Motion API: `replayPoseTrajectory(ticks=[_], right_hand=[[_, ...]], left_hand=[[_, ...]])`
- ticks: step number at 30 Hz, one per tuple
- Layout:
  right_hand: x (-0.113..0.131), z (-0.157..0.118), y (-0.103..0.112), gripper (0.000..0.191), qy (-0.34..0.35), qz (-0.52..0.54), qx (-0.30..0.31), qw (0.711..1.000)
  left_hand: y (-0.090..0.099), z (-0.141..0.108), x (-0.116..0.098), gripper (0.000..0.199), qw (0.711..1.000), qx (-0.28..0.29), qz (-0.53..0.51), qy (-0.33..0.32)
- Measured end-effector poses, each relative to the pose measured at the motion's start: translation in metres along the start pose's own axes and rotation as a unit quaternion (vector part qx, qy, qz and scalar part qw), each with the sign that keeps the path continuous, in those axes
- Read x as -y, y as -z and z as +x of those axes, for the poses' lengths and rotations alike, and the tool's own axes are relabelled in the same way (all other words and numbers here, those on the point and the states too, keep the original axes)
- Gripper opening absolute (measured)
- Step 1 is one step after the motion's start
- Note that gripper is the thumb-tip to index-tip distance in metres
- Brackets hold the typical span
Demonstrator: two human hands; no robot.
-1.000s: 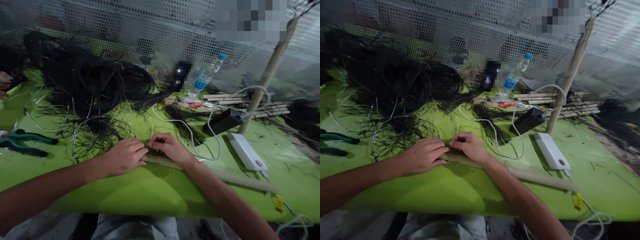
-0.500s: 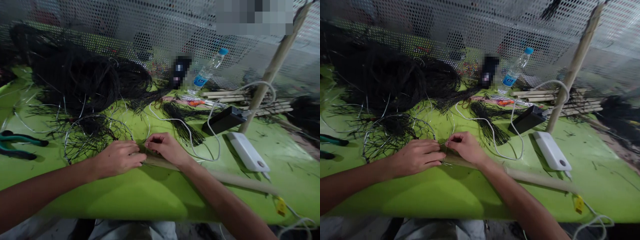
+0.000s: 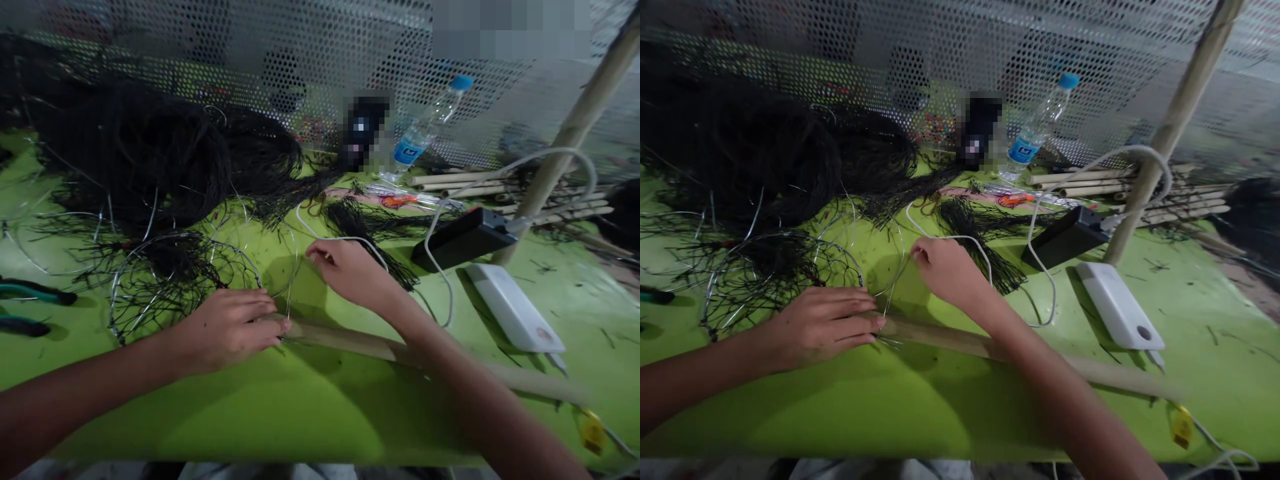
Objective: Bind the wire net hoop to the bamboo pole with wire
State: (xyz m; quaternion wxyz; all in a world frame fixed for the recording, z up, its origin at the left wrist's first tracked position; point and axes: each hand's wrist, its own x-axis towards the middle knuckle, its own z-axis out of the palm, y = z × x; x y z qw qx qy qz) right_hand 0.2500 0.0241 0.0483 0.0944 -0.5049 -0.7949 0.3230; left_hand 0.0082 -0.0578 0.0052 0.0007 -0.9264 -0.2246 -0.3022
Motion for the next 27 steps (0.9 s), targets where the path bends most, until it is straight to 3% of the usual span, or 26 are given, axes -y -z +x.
replayPoseTrajectory(ticks=[4, 8, 17, 22, 27], right_hand=[[0.008, 0.012, 0.001, 0.027, 0.029, -0.080, 0.024, 0.996], [0.014, 0.014, -0.011, 0.031, 0.010, -0.128, 0.010, 0.992], [0.012, 0.014, -0.010, 0.033, -0.012, -0.161, -0.010, 0.987], [0.007, 0.017, -0.011, 0.023, -0.017, -0.113, -0.008, 0.993], [0.001, 0.026, -0.015, 0.014, -0.011, 0.043, 0.014, 0.999]], left_hand=[[0.001, 0.002, -0.001, 0.015, 1.000, -0.006, -0.006, 0.005], [0.001, 0.002, -0.002, 0.016, 1.000, -0.015, -0.010, 0.005], [0.005, 0.004, -0.003, 0.014, 1.000, -0.008, 0.010, -0.010], [0.004, 0.003, -0.004, 0.014, 1.000, -0.003, 0.028, -0.014], [0.004, 0.001, -0.004, 0.014, 0.999, 0.000, 0.036, -0.016]])
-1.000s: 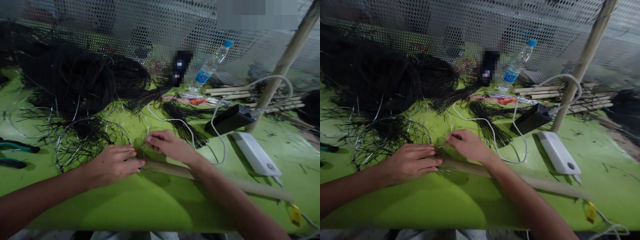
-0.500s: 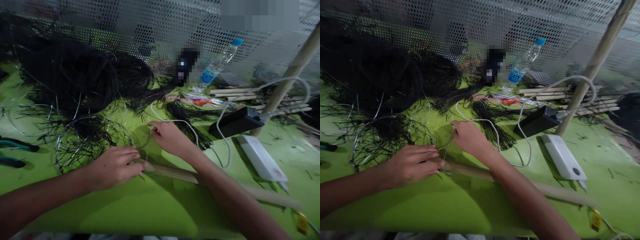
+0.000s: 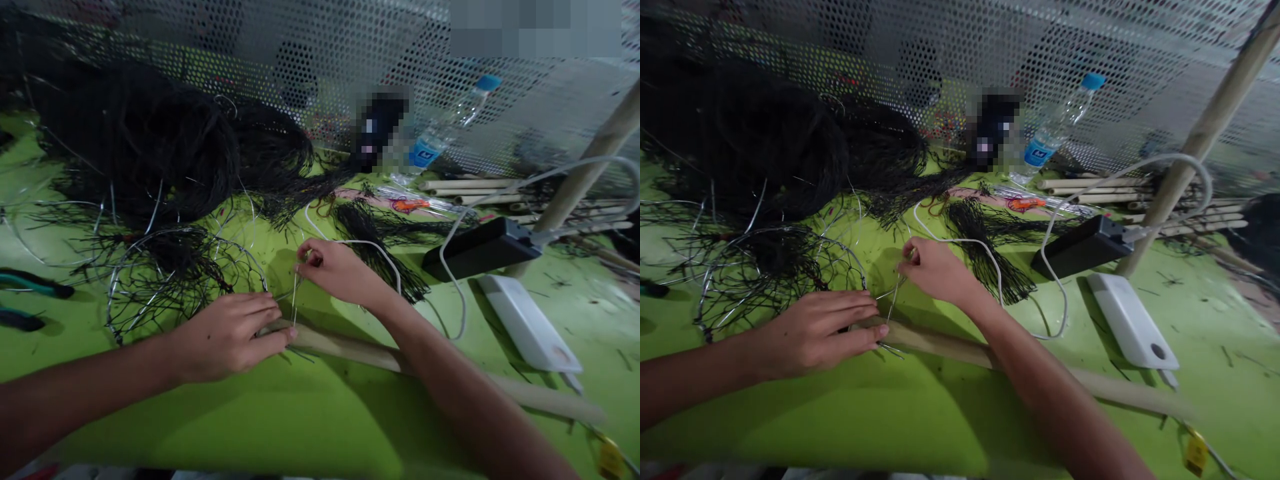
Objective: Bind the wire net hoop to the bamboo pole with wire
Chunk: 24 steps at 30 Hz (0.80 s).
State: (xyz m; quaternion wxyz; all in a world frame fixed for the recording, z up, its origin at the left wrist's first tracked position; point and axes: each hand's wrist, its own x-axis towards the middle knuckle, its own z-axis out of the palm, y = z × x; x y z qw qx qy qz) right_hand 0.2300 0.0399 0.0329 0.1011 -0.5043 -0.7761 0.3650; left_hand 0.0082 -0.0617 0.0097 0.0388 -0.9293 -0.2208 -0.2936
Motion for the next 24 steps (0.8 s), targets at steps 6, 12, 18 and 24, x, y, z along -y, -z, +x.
replayPoseTrajectory(ticks=[6, 12, 18, 24], right_hand=[[0.008, -0.006, 0.002, 0.029, 0.011, 0.237, 0.055, 0.970], [0.007, -0.024, 0.011, 0.040, -0.029, 0.342, 0.099, 0.934], [-0.008, -0.037, 0.004, 0.038, -0.047, 0.340, 0.004, 0.939], [0.007, -0.077, 0.001, 0.020, -0.006, 0.254, -0.084, 0.964]], left_hand=[[0.002, 0.001, 0.000, 0.014, 1.000, 0.017, -0.011, 0.003], [0.003, 0.002, 0.001, 0.014, 1.000, 0.014, -0.007, -0.006], [0.002, 0.001, 0.001, 0.016, 1.000, 0.009, 0.005, -0.001], [0.000, 0.001, 0.001, 0.016, 1.000, 0.026, 0.000, 0.000]])
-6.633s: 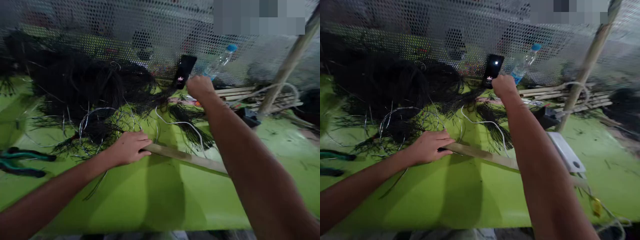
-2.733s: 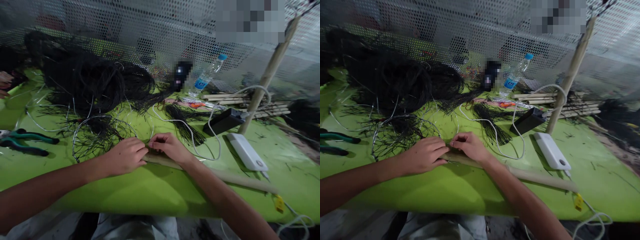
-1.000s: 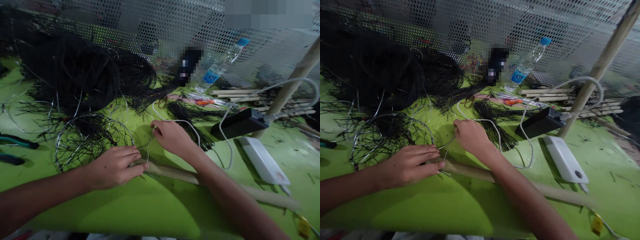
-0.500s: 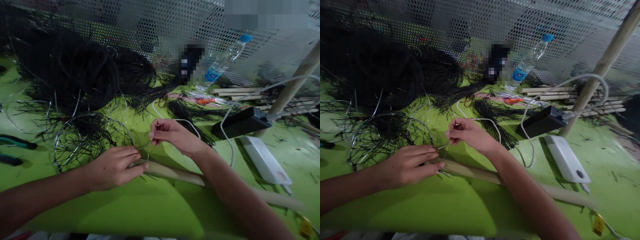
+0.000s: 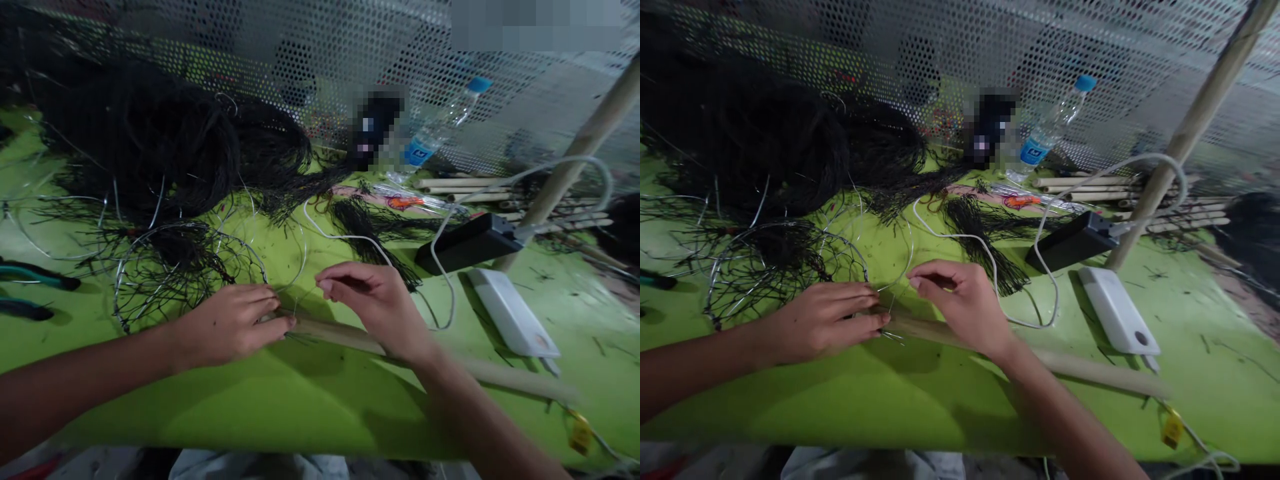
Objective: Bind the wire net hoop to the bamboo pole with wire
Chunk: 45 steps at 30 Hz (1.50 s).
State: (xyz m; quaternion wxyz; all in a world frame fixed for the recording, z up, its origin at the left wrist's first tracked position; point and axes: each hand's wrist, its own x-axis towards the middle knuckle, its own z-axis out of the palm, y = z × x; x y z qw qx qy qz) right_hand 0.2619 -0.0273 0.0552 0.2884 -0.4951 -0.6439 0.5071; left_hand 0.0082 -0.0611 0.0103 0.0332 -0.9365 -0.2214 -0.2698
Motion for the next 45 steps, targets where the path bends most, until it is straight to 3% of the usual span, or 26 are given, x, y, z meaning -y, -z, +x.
replayPoseTrajectory(ticks=[3, 7, 11, 15, 20, 27, 37, 45], right_hand=[[0.011, -0.026, -0.011, 0.012, 0.125, -0.129, -0.016, 0.984], [0.008, -0.048, -0.033, 0.019, 0.333, -0.236, -0.037, 0.912], [-0.007, -0.060, -0.050, 0.024, 0.442, -0.320, -0.040, 0.837], [-0.019, -0.065, -0.054, 0.027, 0.526, -0.410, -0.020, 0.745], [-0.026, -0.065, -0.051, 0.030, 0.560, -0.450, -0.009, 0.696], [-0.034, -0.062, -0.051, 0.027, 0.569, -0.476, 0.029, 0.670], [-0.030, -0.064, -0.056, 0.023, 0.546, -0.533, 0.040, 0.645], [-0.033, -0.060, -0.045, 0.029, 0.599, -0.555, 0.020, 0.577]], left_hand=[[0.000, -0.001, 0.000, 0.016, 1.000, 0.002, 0.001, 0.001], [-0.001, -0.003, 0.000, 0.018, 1.000, -0.020, 0.008, -0.006], [-0.001, -0.004, 0.000, 0.018, 1.000, 0.005, -0.001, 0.005], [0.000, -0.003, -0.001, 0.018, 0.999, 0.017, -0.020, 0.020], [-0.001, -0.001, 0.000, 0.016, 0.999, -0.004, -0.025, 0.026], [-0.002, 0.000, 0.001, 0.017, 1.000, -0.013, -0.018, 0.021], [0.001, 0.005, -0.004, 0.030, 0.996, 0.089, 0.024, 0.018], [0.000, 0.021, -0.004, 0.017, 0.981, 0.186, 0.038, 0.035]])
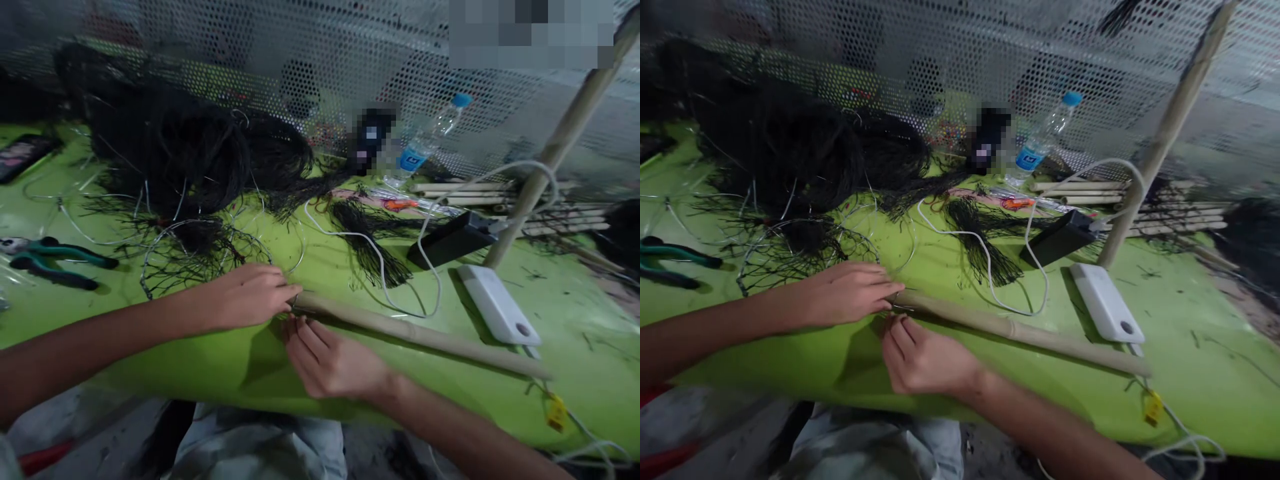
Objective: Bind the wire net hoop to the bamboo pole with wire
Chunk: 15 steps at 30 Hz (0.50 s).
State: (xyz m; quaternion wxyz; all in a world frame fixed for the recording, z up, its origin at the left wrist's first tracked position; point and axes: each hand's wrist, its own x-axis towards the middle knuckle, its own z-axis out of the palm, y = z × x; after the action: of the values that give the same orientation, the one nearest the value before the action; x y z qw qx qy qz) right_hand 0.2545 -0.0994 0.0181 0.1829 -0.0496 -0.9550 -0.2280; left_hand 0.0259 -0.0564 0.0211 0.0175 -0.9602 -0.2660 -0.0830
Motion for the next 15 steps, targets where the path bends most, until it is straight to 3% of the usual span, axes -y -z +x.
replayPoseTrajectory(ticks=[3, 10, 15], right_hand=[[-0.007, -0.001, 0.002, 0.028, 0.018, -0.020, -0.004, 1.000], [-0.023, -0.003, 0.001, 0.034, 0.033, -0.009, -0.028, 0.999], [-0.010, -0.010, 0.022, 0.028, 0.034, 0.064, -0.056, 0.996]], left_hand=[[0.012, 0.003, 0.001, 0.018, 1.000, 0.010, 0.007, 0.011], [0.060, 0.010, -0.008, 0.022, 0.998, 0.050, 0.024, 0.034], [0.067, 0.005, -0.015, 0.027, 0.997, 0.012, 0.075, -0.007]])
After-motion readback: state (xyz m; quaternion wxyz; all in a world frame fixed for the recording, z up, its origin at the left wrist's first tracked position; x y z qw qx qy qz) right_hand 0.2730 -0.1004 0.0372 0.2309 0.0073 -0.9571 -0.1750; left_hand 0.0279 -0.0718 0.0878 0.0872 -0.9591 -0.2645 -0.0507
